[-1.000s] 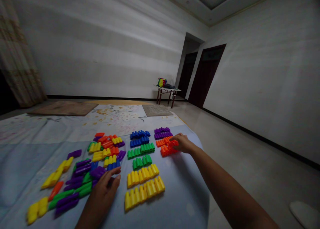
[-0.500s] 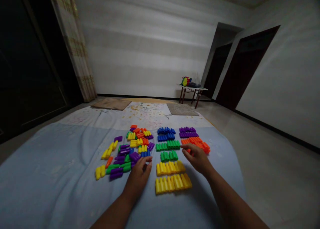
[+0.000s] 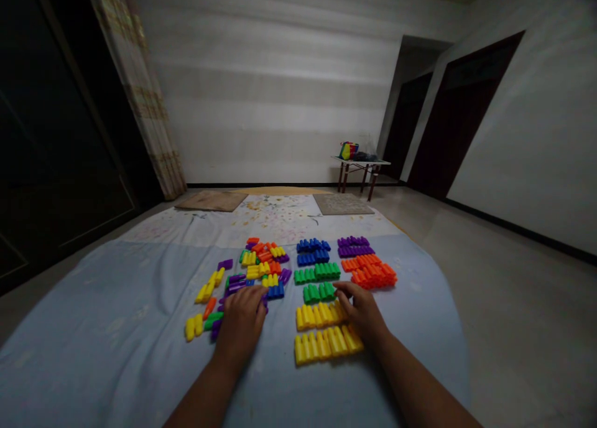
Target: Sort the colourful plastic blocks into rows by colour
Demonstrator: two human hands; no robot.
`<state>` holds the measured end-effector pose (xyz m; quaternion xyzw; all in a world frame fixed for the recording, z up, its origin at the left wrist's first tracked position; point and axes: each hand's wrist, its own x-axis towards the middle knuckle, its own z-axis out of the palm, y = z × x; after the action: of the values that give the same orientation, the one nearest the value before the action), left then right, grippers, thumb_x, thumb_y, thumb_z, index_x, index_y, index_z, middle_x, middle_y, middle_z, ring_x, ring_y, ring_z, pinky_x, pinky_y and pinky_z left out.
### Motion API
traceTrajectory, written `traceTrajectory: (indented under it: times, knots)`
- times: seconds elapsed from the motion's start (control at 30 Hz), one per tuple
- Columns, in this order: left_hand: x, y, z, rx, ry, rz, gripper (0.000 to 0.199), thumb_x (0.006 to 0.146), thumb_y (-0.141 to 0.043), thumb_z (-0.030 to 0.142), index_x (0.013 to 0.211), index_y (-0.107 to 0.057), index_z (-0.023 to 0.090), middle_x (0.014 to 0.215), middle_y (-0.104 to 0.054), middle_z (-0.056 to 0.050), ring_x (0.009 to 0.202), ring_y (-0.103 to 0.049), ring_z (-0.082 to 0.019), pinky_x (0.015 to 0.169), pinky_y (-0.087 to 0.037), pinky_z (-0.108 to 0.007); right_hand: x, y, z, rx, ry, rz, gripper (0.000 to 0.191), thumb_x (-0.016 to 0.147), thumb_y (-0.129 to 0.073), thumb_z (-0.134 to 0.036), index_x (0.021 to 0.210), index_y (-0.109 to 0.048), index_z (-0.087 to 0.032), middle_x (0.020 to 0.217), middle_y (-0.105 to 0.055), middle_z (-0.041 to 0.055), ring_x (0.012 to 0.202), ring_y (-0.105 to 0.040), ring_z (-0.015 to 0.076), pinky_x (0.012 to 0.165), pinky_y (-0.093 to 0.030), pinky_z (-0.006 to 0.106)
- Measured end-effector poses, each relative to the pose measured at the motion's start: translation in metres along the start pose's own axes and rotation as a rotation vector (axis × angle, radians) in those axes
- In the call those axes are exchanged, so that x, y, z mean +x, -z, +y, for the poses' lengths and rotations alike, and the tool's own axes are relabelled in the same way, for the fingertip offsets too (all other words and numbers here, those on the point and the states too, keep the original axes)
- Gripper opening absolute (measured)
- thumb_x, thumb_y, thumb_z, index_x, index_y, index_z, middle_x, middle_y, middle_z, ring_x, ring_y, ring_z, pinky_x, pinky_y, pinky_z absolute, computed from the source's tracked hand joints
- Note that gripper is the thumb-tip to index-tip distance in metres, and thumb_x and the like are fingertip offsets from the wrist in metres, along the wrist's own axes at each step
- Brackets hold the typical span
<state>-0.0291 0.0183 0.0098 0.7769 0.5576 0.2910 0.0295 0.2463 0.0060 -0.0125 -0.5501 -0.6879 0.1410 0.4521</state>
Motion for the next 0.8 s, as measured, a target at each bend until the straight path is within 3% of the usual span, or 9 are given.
traceTrajectory:
  times: [0.2, 0.33, 0.47, 0.57, 0.7, 0.8]
  knots:
    - [0.007, 0.005, -0.024, 0.148, 0.081, -0.109, 0.036, 0.074, -0.042, 0.015, 0.102, -0.062, 0.026, 0.115, -0.061, -0.006, 0.110, -0.048, -0.025, 0.094, -0.024, -0.048, 0.002, 0.006, 0.003, 0.038, -0.013, 0.056, 0.025, 0.080, -0.045, -0.024, 0.097, -0.062, -0.019, 0.080, -0.067, 0.0049, 0.069, -0.060, 0.0165, 0.067, -0.049, 0.030]
    - [0.012, 0.004, -0.027, 0.138, 0.077, -0.107, 0.032, 0.076, -0.042, 0.019, 0.099, -0.064, 0.026, 0.111, -0.063, -0.005, 0.108, -0.050, -0.025, 0.094, -0.023, -0.048, 0.003, 0.009, 0.005, 0.044, -0.017, 0.072, 0.024, 0.080, -0.045, -0.023, 0.096, -0.063, -0.019, 0.079, -0.067, 0.0045, 0.066, -0.060, 0.0157, 0.064, -0.048, 0.029]
    - [0.016, 0.012, -0.018, 0.114, 0.120, -0.034, 0.027, 0.077, -0.044, 0.030, 0.095, -0.065, 0.025, 0.105, -0.065, -0.007, 0.107, -0.051, -0.027, 0.095, -0.025, -0.049, 0.002, 0.012, 0.005, 0.061, -0.036, 0.078, 0.024, 0.079, -0.046, -0.023, 0.096, -0.063, -0.018, 0.079, -0.068, 0.0045, 0.067, -0.061, 0.0159, 0.065, -0.048, 0.029]
    - [0.019, 0.018, -0.005, -0.025, 0.205, 0.028, 0.034, 0.078, -0.043, 0.039, 0.101, -0.061, 0.020, 0.104, -0.065, -0.009, 0.104, -0.054, -0.026, 0.093, -0.033, -0.044, 0.001, 0.013, 0.006, 0.062, -0.050, 0.067, 0.023, 0.079, -0.047, -0.022, 0.094, -0.063, -0.017, 0.079, -0.067, 0.0047, 0.068, -0.061, 0.0160, 0.066, -0.048, 0.029]
    - [0.022, 0.018, 0.014, -0.319, 0.297, -0.031, 0.046, 0.078, -0.042, 0.046, 0.112, -0.052, 0.016, 0.094, -0.066, -0.008, 0.087, -0.061, -0.020, 0.076, -0.045, -0.033, 0.001, 0.013, 0.005, 0.072, -0.054, 0.063, 0.023, 0.079, -0.047, -0.021, 0.093, -0.064, -0.017, 0.079, -0.067, 0.0047, 0.068, -0.060, 0.0161, 0.066, -0.047, 0.029]
    - [0.022, 0.010, 0.023, -0.316, 0.296, -0.096, 0.047, 0.080, -0.040, 0.044, 0.116, -0.048, 0.015, 0.084, -0.066, -0.006, 0.077, -0.062, -0.019, 0.072, -0.045, -0.033, 0.001, 0.014, 0.005, 0.076, -0.051, 0.053, 0.023, 0.079, -0.047, -0.021, 0.094, -0.063, -0.017, 0.079, -0.067, 0.0046, 0.068, -0.060, 0.0162, 0.065, -0.047, 0.029]
